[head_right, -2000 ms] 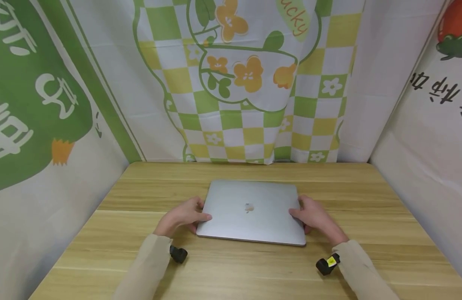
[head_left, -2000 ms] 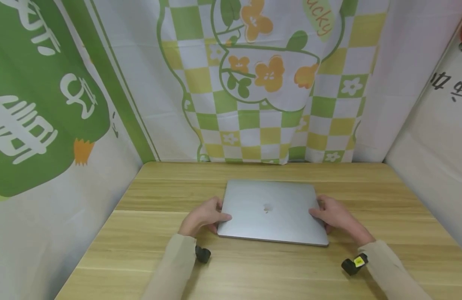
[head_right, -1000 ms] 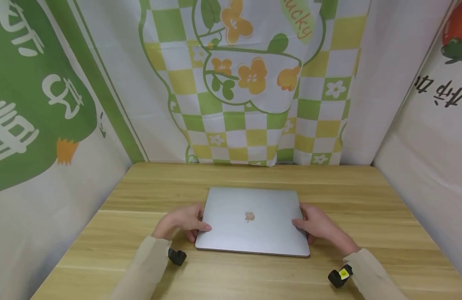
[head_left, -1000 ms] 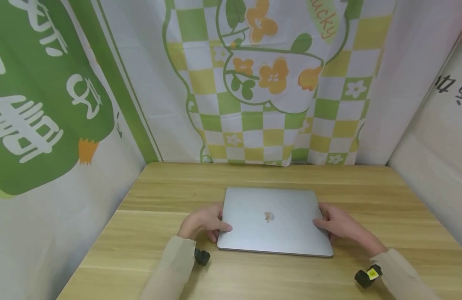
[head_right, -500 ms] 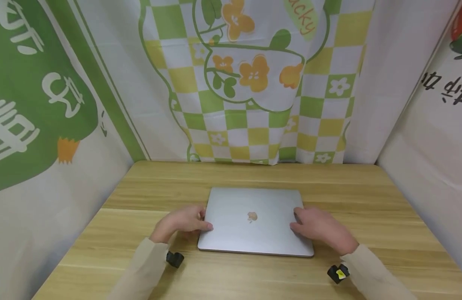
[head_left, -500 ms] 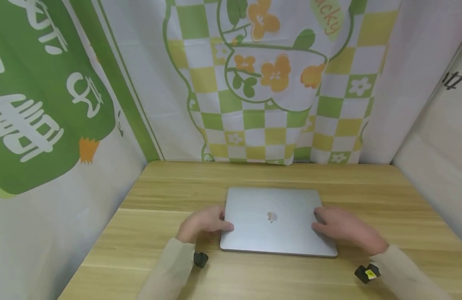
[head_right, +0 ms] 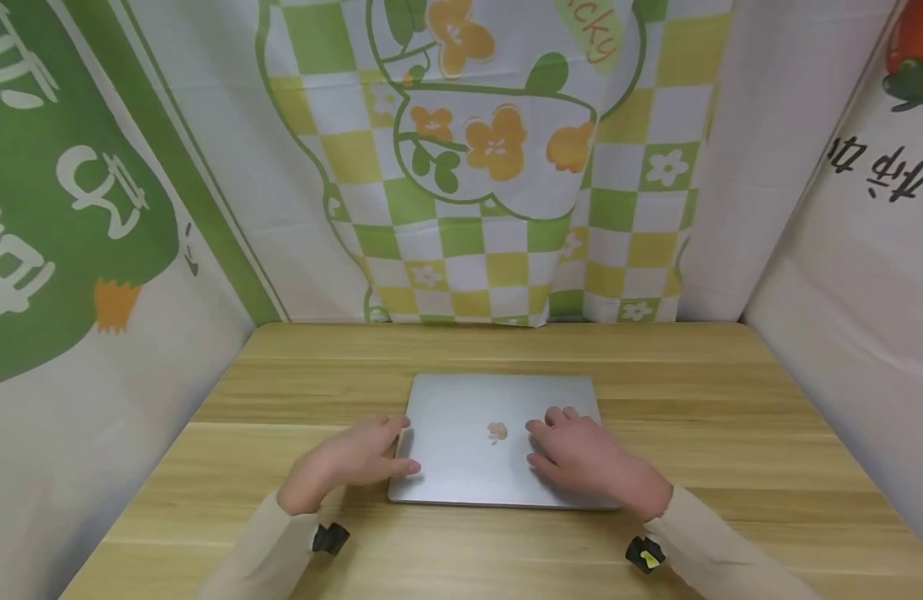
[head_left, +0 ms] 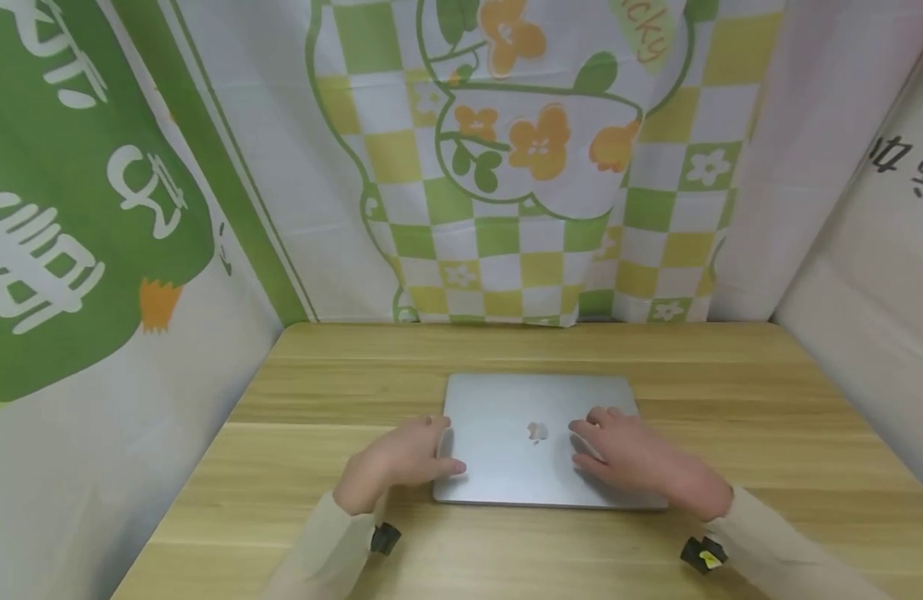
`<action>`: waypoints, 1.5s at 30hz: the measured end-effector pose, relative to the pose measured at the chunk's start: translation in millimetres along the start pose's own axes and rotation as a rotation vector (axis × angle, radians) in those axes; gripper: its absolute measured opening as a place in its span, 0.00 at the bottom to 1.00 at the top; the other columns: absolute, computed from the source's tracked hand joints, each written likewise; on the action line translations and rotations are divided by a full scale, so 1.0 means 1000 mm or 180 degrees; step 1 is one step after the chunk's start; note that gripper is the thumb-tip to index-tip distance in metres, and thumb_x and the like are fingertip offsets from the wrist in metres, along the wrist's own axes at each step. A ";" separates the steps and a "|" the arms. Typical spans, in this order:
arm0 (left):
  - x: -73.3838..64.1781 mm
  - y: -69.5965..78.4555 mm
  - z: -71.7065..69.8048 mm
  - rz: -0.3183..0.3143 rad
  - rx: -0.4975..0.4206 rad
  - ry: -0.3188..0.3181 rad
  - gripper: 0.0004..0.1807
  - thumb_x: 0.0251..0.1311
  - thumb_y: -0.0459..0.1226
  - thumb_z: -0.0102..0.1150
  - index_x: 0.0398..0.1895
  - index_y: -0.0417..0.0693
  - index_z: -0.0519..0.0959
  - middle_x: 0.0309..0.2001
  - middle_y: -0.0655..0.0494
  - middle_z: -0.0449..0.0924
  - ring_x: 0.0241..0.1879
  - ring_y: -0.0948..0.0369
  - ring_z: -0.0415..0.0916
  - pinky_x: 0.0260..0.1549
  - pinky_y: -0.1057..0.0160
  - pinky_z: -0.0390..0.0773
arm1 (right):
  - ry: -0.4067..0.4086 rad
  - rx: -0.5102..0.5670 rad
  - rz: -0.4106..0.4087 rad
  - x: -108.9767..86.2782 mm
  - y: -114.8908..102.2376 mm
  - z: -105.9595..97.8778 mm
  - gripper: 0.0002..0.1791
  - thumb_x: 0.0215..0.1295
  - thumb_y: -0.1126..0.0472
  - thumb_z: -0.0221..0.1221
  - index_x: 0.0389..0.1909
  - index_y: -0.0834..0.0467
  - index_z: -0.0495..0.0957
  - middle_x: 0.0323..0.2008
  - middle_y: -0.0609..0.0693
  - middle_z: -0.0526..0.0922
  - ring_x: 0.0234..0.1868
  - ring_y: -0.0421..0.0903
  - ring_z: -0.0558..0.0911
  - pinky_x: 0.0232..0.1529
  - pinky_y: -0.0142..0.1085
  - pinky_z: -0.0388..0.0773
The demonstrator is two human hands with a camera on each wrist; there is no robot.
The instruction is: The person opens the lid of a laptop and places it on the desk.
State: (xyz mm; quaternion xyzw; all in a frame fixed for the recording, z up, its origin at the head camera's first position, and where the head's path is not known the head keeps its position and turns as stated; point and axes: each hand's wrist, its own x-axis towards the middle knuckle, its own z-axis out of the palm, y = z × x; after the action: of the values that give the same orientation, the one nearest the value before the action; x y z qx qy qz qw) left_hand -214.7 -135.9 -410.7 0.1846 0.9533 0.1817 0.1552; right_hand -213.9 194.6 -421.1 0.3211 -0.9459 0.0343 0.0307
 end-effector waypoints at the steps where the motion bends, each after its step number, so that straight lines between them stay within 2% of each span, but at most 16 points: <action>1: -0.002 0.000 0.001 0.0012 -0.0016 -0.0007 0.44 0.61 0.54 0.62 0.71 0.34 0.62 0.68 0.33 0.67 0.68 0.40 0.65 0.68 0.44 0.67 | -0.0011 0.0014 -0.0034 0.000 -0.003 0.001 0.23 0.66 0.50 0.61 0.56 0.59 0.78 0.43 0.54 0.81 0.42 0.49 0.79 0.42 0.45 0.80; 6: -0.008 -0.003 0.009 0.0145 0.0024 0.0101 0.47 0.60 0.54 0.63 0.73 0.35 0.58 0.67 0.30 0.65 0.67 0.39 0.65 0.68 0.43 0.67 | 0.0058 0.0046 -0.0225 0.002 -0.012 0.006 0.23 0.67 0.50 0.60 0.57 0.58 0.76 0.46 0.55 0.80 0.45 0.50 0.80 0.45 0.46 0.82; 12: -0.013 -0.011 0.014 0.0333 0.0078 0.0163 0.52 0.57 0.58 0.64 0.74 0.37 0.54 0.70 0.30 0.59 0.70 0.39 0.60 0.69 0.42 0.64 | 0.0245 0.0005 -0.0631 0.002 -0.021 0.012 0.22 0.67 0.51 0.59 0.57 0.58 0.76 0.47 0.53 0.81 0.47 0.49 0.80 0.47 0.44 0.82; 17: -0.013 -0.017 0.018 0.0552 0.0146 0.0114 0.59 0.52 0.62 0.65 0.75 0.33 0.51 0.74 0.29 0.52 0.74 0.38 0.52 0.73 0.42 0.57 | 0.0128 -0.0179 -0.0815 0.004 -0.030 0.018 0.25 0.69 0.47 0.57 0.61 0.55 0.74 0.50 0.51 0.81 0.51 0.48 0.80 0.52 0.43 0.81; 23: -0.013 -0.026 0.023 0.0756 0.0282 0.0024 0.64 0.49 0.67 0.63 0.76 0.35 0.48 0.76 0.30 0.44 0.76 0.39 0.46 0.74 0.43 0.54 | 0.0090 -0.0323 -0.0895 0.006 -0.038 0.026 0.27 0.70 0.44 0.55 0.64 0.53 0.71 0.52 0.51 0.80 0.54 0.48 0.79 0.55 0.44 0.80; 26: -0.014 -0.029 0.025 0.0724 0.0409 -0.0046 0.66 0.47 0.70 0.61 0.77 0.36 0.46 0.77 0.31 0.40 0.77 0.39 0.43 0.74 0.43 0.53 | 0.0100 -0.0407 -0.0991 0.007 -0.041 0.028 0.26 0.71 0.43 0.53 0.63 0.51 0.71 0.54 0.50 0.79 0.55 0.48 0.78 0.56 0.44 0.80; 33: -0.016 -0.034 0.024 0.0430 0.0674 -0.0283 0.67 0.48 0.72 0.56 0.77 0.35 0.43 0.78 0.36 0.36 0.78 0.42 0.38 0.73 0.39 0.52 | 0.0077 -0.0684 -0.1361 0.007 -0.042 0.032 0.25 0.73 0.42 0.49 0.65 0.50 0.69 0.64 0.53 0.76 0.62 0.51 0.76 0.57 0.48 0.80; 39: -0.013 -0.035 0.021 0.0423 0.0916 -0.0332 0.67 0.48 0.73 0.55 0.76 0.33 0.46 0.77 0.34 0.40 0.77 0.41 0.41 0.73 0.38 0.53 | 0.0231 -0.1028 -0.1578 0.008 -0.039 0.033 0.27 0.74 0.41 0.47 0.67 0.50 0.68 0.65 0.55 0.74 0.62 0.52 0.77 0.54 0.47 0.82; 45: -0.010 -0.036 0.020 0.0371 0.0904 -0.0393 0.69 0.46 0.75 0.55 0.77 0.34 0.45 0.78 0.37 0.39 0.78 0.43 0.40 0.74 0.39 0.51 | 0.0337 -0.1345 -0.1805 0.011 -0.036 0.036 0.29 0.74 0.40 0.46 0.68 0.51 0.67 0.65 0.52 0.75 0.62 0.51 0.78 0.49 0.43 0.84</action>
State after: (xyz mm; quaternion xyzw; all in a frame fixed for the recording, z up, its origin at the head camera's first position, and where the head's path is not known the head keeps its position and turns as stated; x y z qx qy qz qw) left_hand -209.0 -165.0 -440.9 0.2704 0.9458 0.0421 0.1749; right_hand -202.2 156.2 -454.6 0.5551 -0.8025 -0.1554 0.1537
